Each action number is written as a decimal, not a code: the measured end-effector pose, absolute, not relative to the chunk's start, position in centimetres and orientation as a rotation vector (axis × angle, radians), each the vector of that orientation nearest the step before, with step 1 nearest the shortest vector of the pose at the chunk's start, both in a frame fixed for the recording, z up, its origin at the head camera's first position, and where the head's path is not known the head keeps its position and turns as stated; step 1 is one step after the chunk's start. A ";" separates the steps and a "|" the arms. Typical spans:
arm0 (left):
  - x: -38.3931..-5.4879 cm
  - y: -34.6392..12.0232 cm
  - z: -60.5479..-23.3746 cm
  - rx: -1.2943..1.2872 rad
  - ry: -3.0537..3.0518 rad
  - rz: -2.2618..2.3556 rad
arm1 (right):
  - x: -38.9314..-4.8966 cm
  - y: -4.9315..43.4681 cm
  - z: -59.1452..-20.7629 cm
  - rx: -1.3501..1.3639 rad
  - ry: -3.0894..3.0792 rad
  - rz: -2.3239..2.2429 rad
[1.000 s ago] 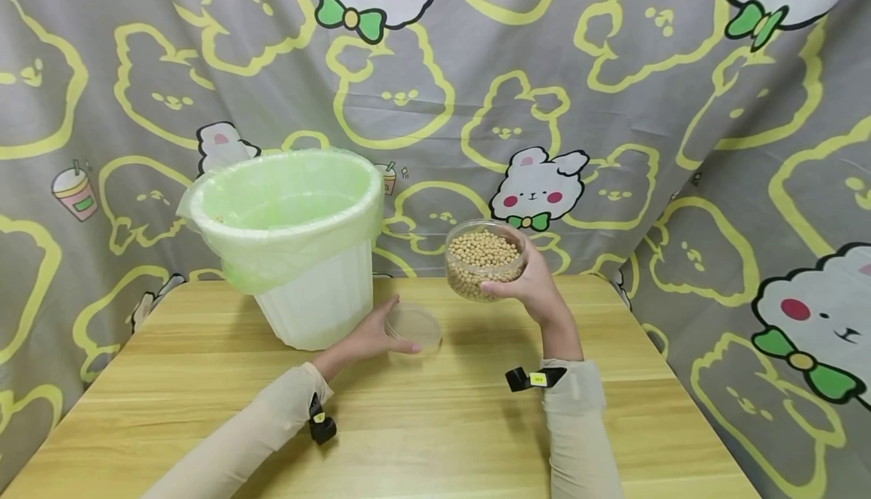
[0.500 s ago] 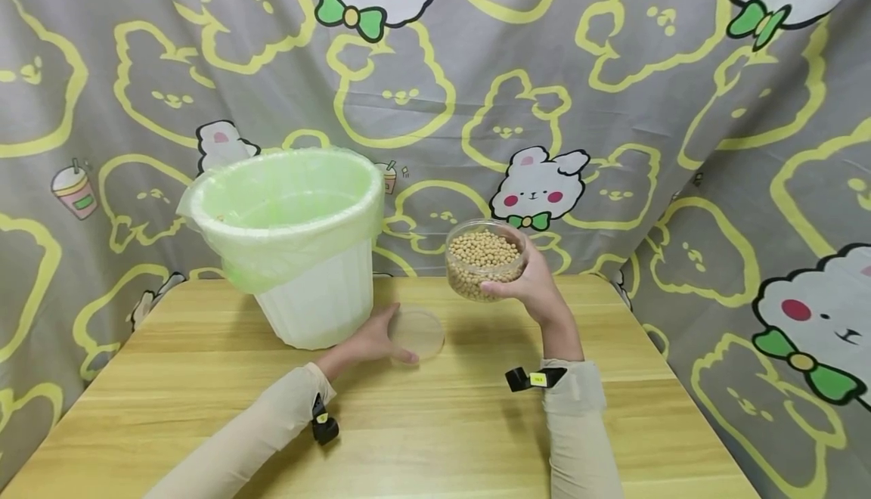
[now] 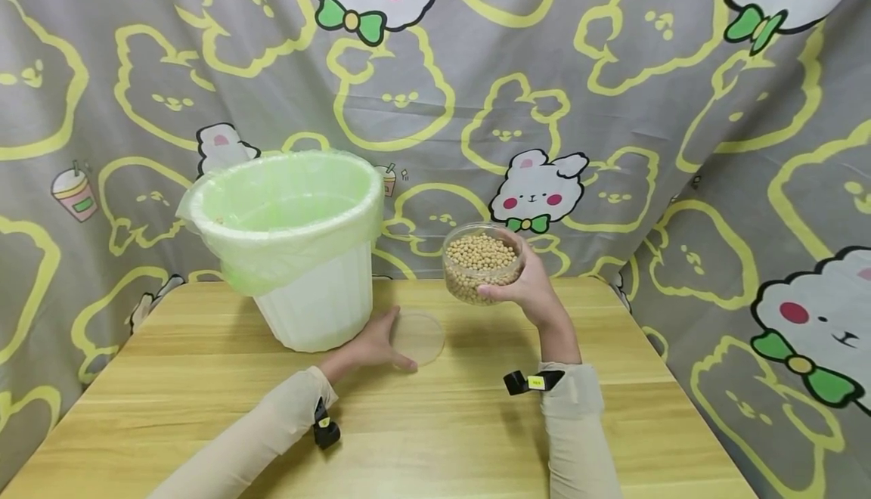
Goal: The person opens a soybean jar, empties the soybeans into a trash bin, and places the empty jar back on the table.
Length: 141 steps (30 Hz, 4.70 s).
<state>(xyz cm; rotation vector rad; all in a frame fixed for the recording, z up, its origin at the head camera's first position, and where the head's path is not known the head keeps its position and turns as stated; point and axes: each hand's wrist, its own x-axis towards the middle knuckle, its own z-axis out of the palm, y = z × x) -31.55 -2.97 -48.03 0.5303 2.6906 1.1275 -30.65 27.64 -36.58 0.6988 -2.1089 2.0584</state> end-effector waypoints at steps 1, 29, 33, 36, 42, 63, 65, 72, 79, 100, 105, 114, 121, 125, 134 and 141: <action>-31.5 -3.0 -48.0 0.537 2.694 1.124 | -30.7 27.6 -36.6 0.699 -2.108 2.059; -30.4 -1.6 -42.1 0.750 2.773 1.601 | -30.6 27.7 -36.5 0.676 -2.110 2.050; -28.8 -1.3 -38.2 0.984 2.938 1.654 | -30.4 27.8 -36.5 0.668 -2.109 2.055; -27.7 -1.6 -35.5 1.254 3.081 1.692 | -30.3 27.8 -36.6 0.657 -2.098 2.072; -26.5 -4.1 -30.7 1.613 3.474 1.729 | -30.1 28.1 -36.5 0.650 -2.092 2.079; -29.2 -14.0 -31.7 1.086 4.040 1.242 | -29.5 26.7 -35.5 0.620 -2.061 2.120; -29.2 -14.0 -31.7 1.100 4.066 1.170 | -29.2 26.2 -35.0 0.610 -2.053 2.109; -29.2 -14.1 -31.7 1.088 4.061 1.222 | -30.0 23.9 -30.9 0.585 -2.072 2.076; -29.2 -14.2 -31.6 1.097 4.051 1.205 | -32.4 21.4 -25.3 0.553 -2.259 1.975; -28.7 -14.4 -31.3 1.130 4.012 1.208 | -36.2 16.0 -16.9 0.629 -2.625 1.377; -28.8 -14.4 -31.4 1.136 4.011 1.226 | -36.8 14.8 -15.1 0.694 -2.688 1.154; -28.9 -14.5 -31.5 1.151 4.004 1.236 | -37.3 13.2 -14.0 0.776 -2.761 0.906; -28.9 -14.4 -31.4 1.143 4.008 1.226 | -37.3 12.6 -13.8 0.822 -2.773 0.768; -28.9 -14.3 -31.3 1.140 4.017 1.229 | -37.3 12.4 -13.5 0.832 -2.773 0.735; -29.1 -14.3 -31.7 1.140 4.021 1.267 | -37.3 12.1 -13.0 0.846 -2.821 0.704; -29.2 -14.2 -31.8 1.134 4.003 1.338 | -37.4 11.9 -12.6 0.855 -2.862 0.643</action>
